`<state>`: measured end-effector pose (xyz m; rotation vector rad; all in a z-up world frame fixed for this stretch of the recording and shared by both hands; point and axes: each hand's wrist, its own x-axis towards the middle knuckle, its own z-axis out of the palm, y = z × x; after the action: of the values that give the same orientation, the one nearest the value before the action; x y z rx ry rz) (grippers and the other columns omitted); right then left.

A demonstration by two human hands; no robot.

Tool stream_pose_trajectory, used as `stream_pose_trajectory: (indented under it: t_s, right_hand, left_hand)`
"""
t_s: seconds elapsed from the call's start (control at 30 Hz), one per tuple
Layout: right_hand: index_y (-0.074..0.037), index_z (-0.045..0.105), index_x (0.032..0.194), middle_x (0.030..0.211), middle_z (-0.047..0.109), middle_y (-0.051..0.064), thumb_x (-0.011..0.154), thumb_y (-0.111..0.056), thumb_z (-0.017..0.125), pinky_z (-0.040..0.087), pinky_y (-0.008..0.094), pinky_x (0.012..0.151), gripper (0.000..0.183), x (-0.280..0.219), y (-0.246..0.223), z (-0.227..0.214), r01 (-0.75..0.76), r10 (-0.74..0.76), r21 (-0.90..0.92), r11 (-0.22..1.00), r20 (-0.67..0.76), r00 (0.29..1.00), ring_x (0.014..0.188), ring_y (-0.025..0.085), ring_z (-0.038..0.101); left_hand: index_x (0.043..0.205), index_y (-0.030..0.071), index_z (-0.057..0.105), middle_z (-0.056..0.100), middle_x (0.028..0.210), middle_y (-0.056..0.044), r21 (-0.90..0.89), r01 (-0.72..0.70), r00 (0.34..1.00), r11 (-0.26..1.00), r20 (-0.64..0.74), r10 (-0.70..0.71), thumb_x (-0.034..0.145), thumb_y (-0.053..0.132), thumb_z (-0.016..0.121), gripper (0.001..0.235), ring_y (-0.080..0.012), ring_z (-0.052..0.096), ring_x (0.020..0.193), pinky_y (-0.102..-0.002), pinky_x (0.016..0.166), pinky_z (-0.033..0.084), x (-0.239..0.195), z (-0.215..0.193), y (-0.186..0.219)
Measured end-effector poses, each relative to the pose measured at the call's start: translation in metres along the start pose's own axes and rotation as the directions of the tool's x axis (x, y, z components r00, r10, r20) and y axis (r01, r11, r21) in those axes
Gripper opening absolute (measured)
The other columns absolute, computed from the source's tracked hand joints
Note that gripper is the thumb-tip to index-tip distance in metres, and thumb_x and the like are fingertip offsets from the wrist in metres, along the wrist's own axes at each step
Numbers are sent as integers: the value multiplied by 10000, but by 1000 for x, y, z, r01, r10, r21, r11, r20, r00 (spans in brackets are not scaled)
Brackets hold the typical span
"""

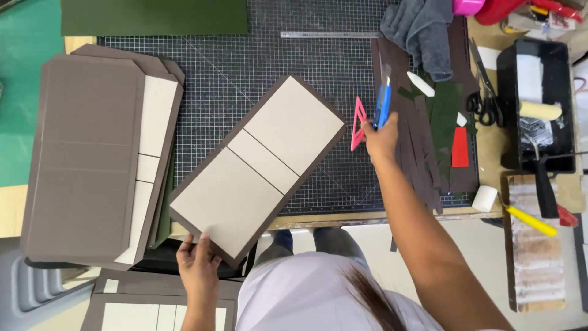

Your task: Trimming the edges of cardboard covers using a utility knife and a metal ruler on a cutting mat.

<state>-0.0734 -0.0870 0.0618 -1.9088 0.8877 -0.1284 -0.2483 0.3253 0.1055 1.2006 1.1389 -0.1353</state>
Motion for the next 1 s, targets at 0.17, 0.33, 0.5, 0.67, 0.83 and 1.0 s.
stream_pose_trajectory:
  t_s: [0.17,0.33,0.5,0.67,0.83,1.0]
  right_hand:
    - [-81,469,1112,949,684,93,919,-16,715,655,320,634,319,-20,31,-22,-18,17,173,985,9,1000,732,191,713]
    - [73,490,1210,874,700,131,863,-6,789,557,367,484,464,-29,62,-39,116,-106,240,964,-54,993,624,185,666]
    - [31,484,1245,888,728,112,844,-29,794,560,391,496,510,-37,62,-43,58,-45,289,955,-51,998,603,189,676]
    - [43,475,1237,935,736,174,812,40,791,630,438,554,530,-41,80,-27,-35,41,427,903,-5,999,659,256,723]
    - [28,463,1232,977,757,191,831,7,782,668,418,574,512,-63,46,-12,9,-37,311,950,85,996,652,241,742]
    - [-68,525,1217,999,790,41,825,-144,828,597,406,766,502,-75,25,2,118,-119,16,993,81,990,909,216,755]
  left_hand:
    - [968,150,573,443,681,-1,8,-61,975,998,217,58,999,504,614,357,-143,435,586,-312,519,444,37,-6,9]
    - [1039,-21,724,713,861,-199,153,-361,906,920,289,308,934,202,810,261,-244,705,720,-442,590,605,156,-21,-29]
    - [1088,29,708,727,937,-139,-69,-452,878,889,145,457,1005,217,735,207,-163,701,788,-376,704,611,83,32,-7]
    - [1000,-38,732,751,936,-165,-163,-314,938,935,101,333,888,132,823,223,-221,730,763,-459,715,642,-33,82,-9]
    - [1392,25,637,763,1175,-196,49,182,833,982,522,-180,1042,455,483,576,-308,730,916,-519,918,585,-37,112,-58]
    - [1561,88,457,691,1300,-206,144,178,591,973,775,-223,1034,654,307,788,-310,710,1055,-497,967,581,-37,165,-86]
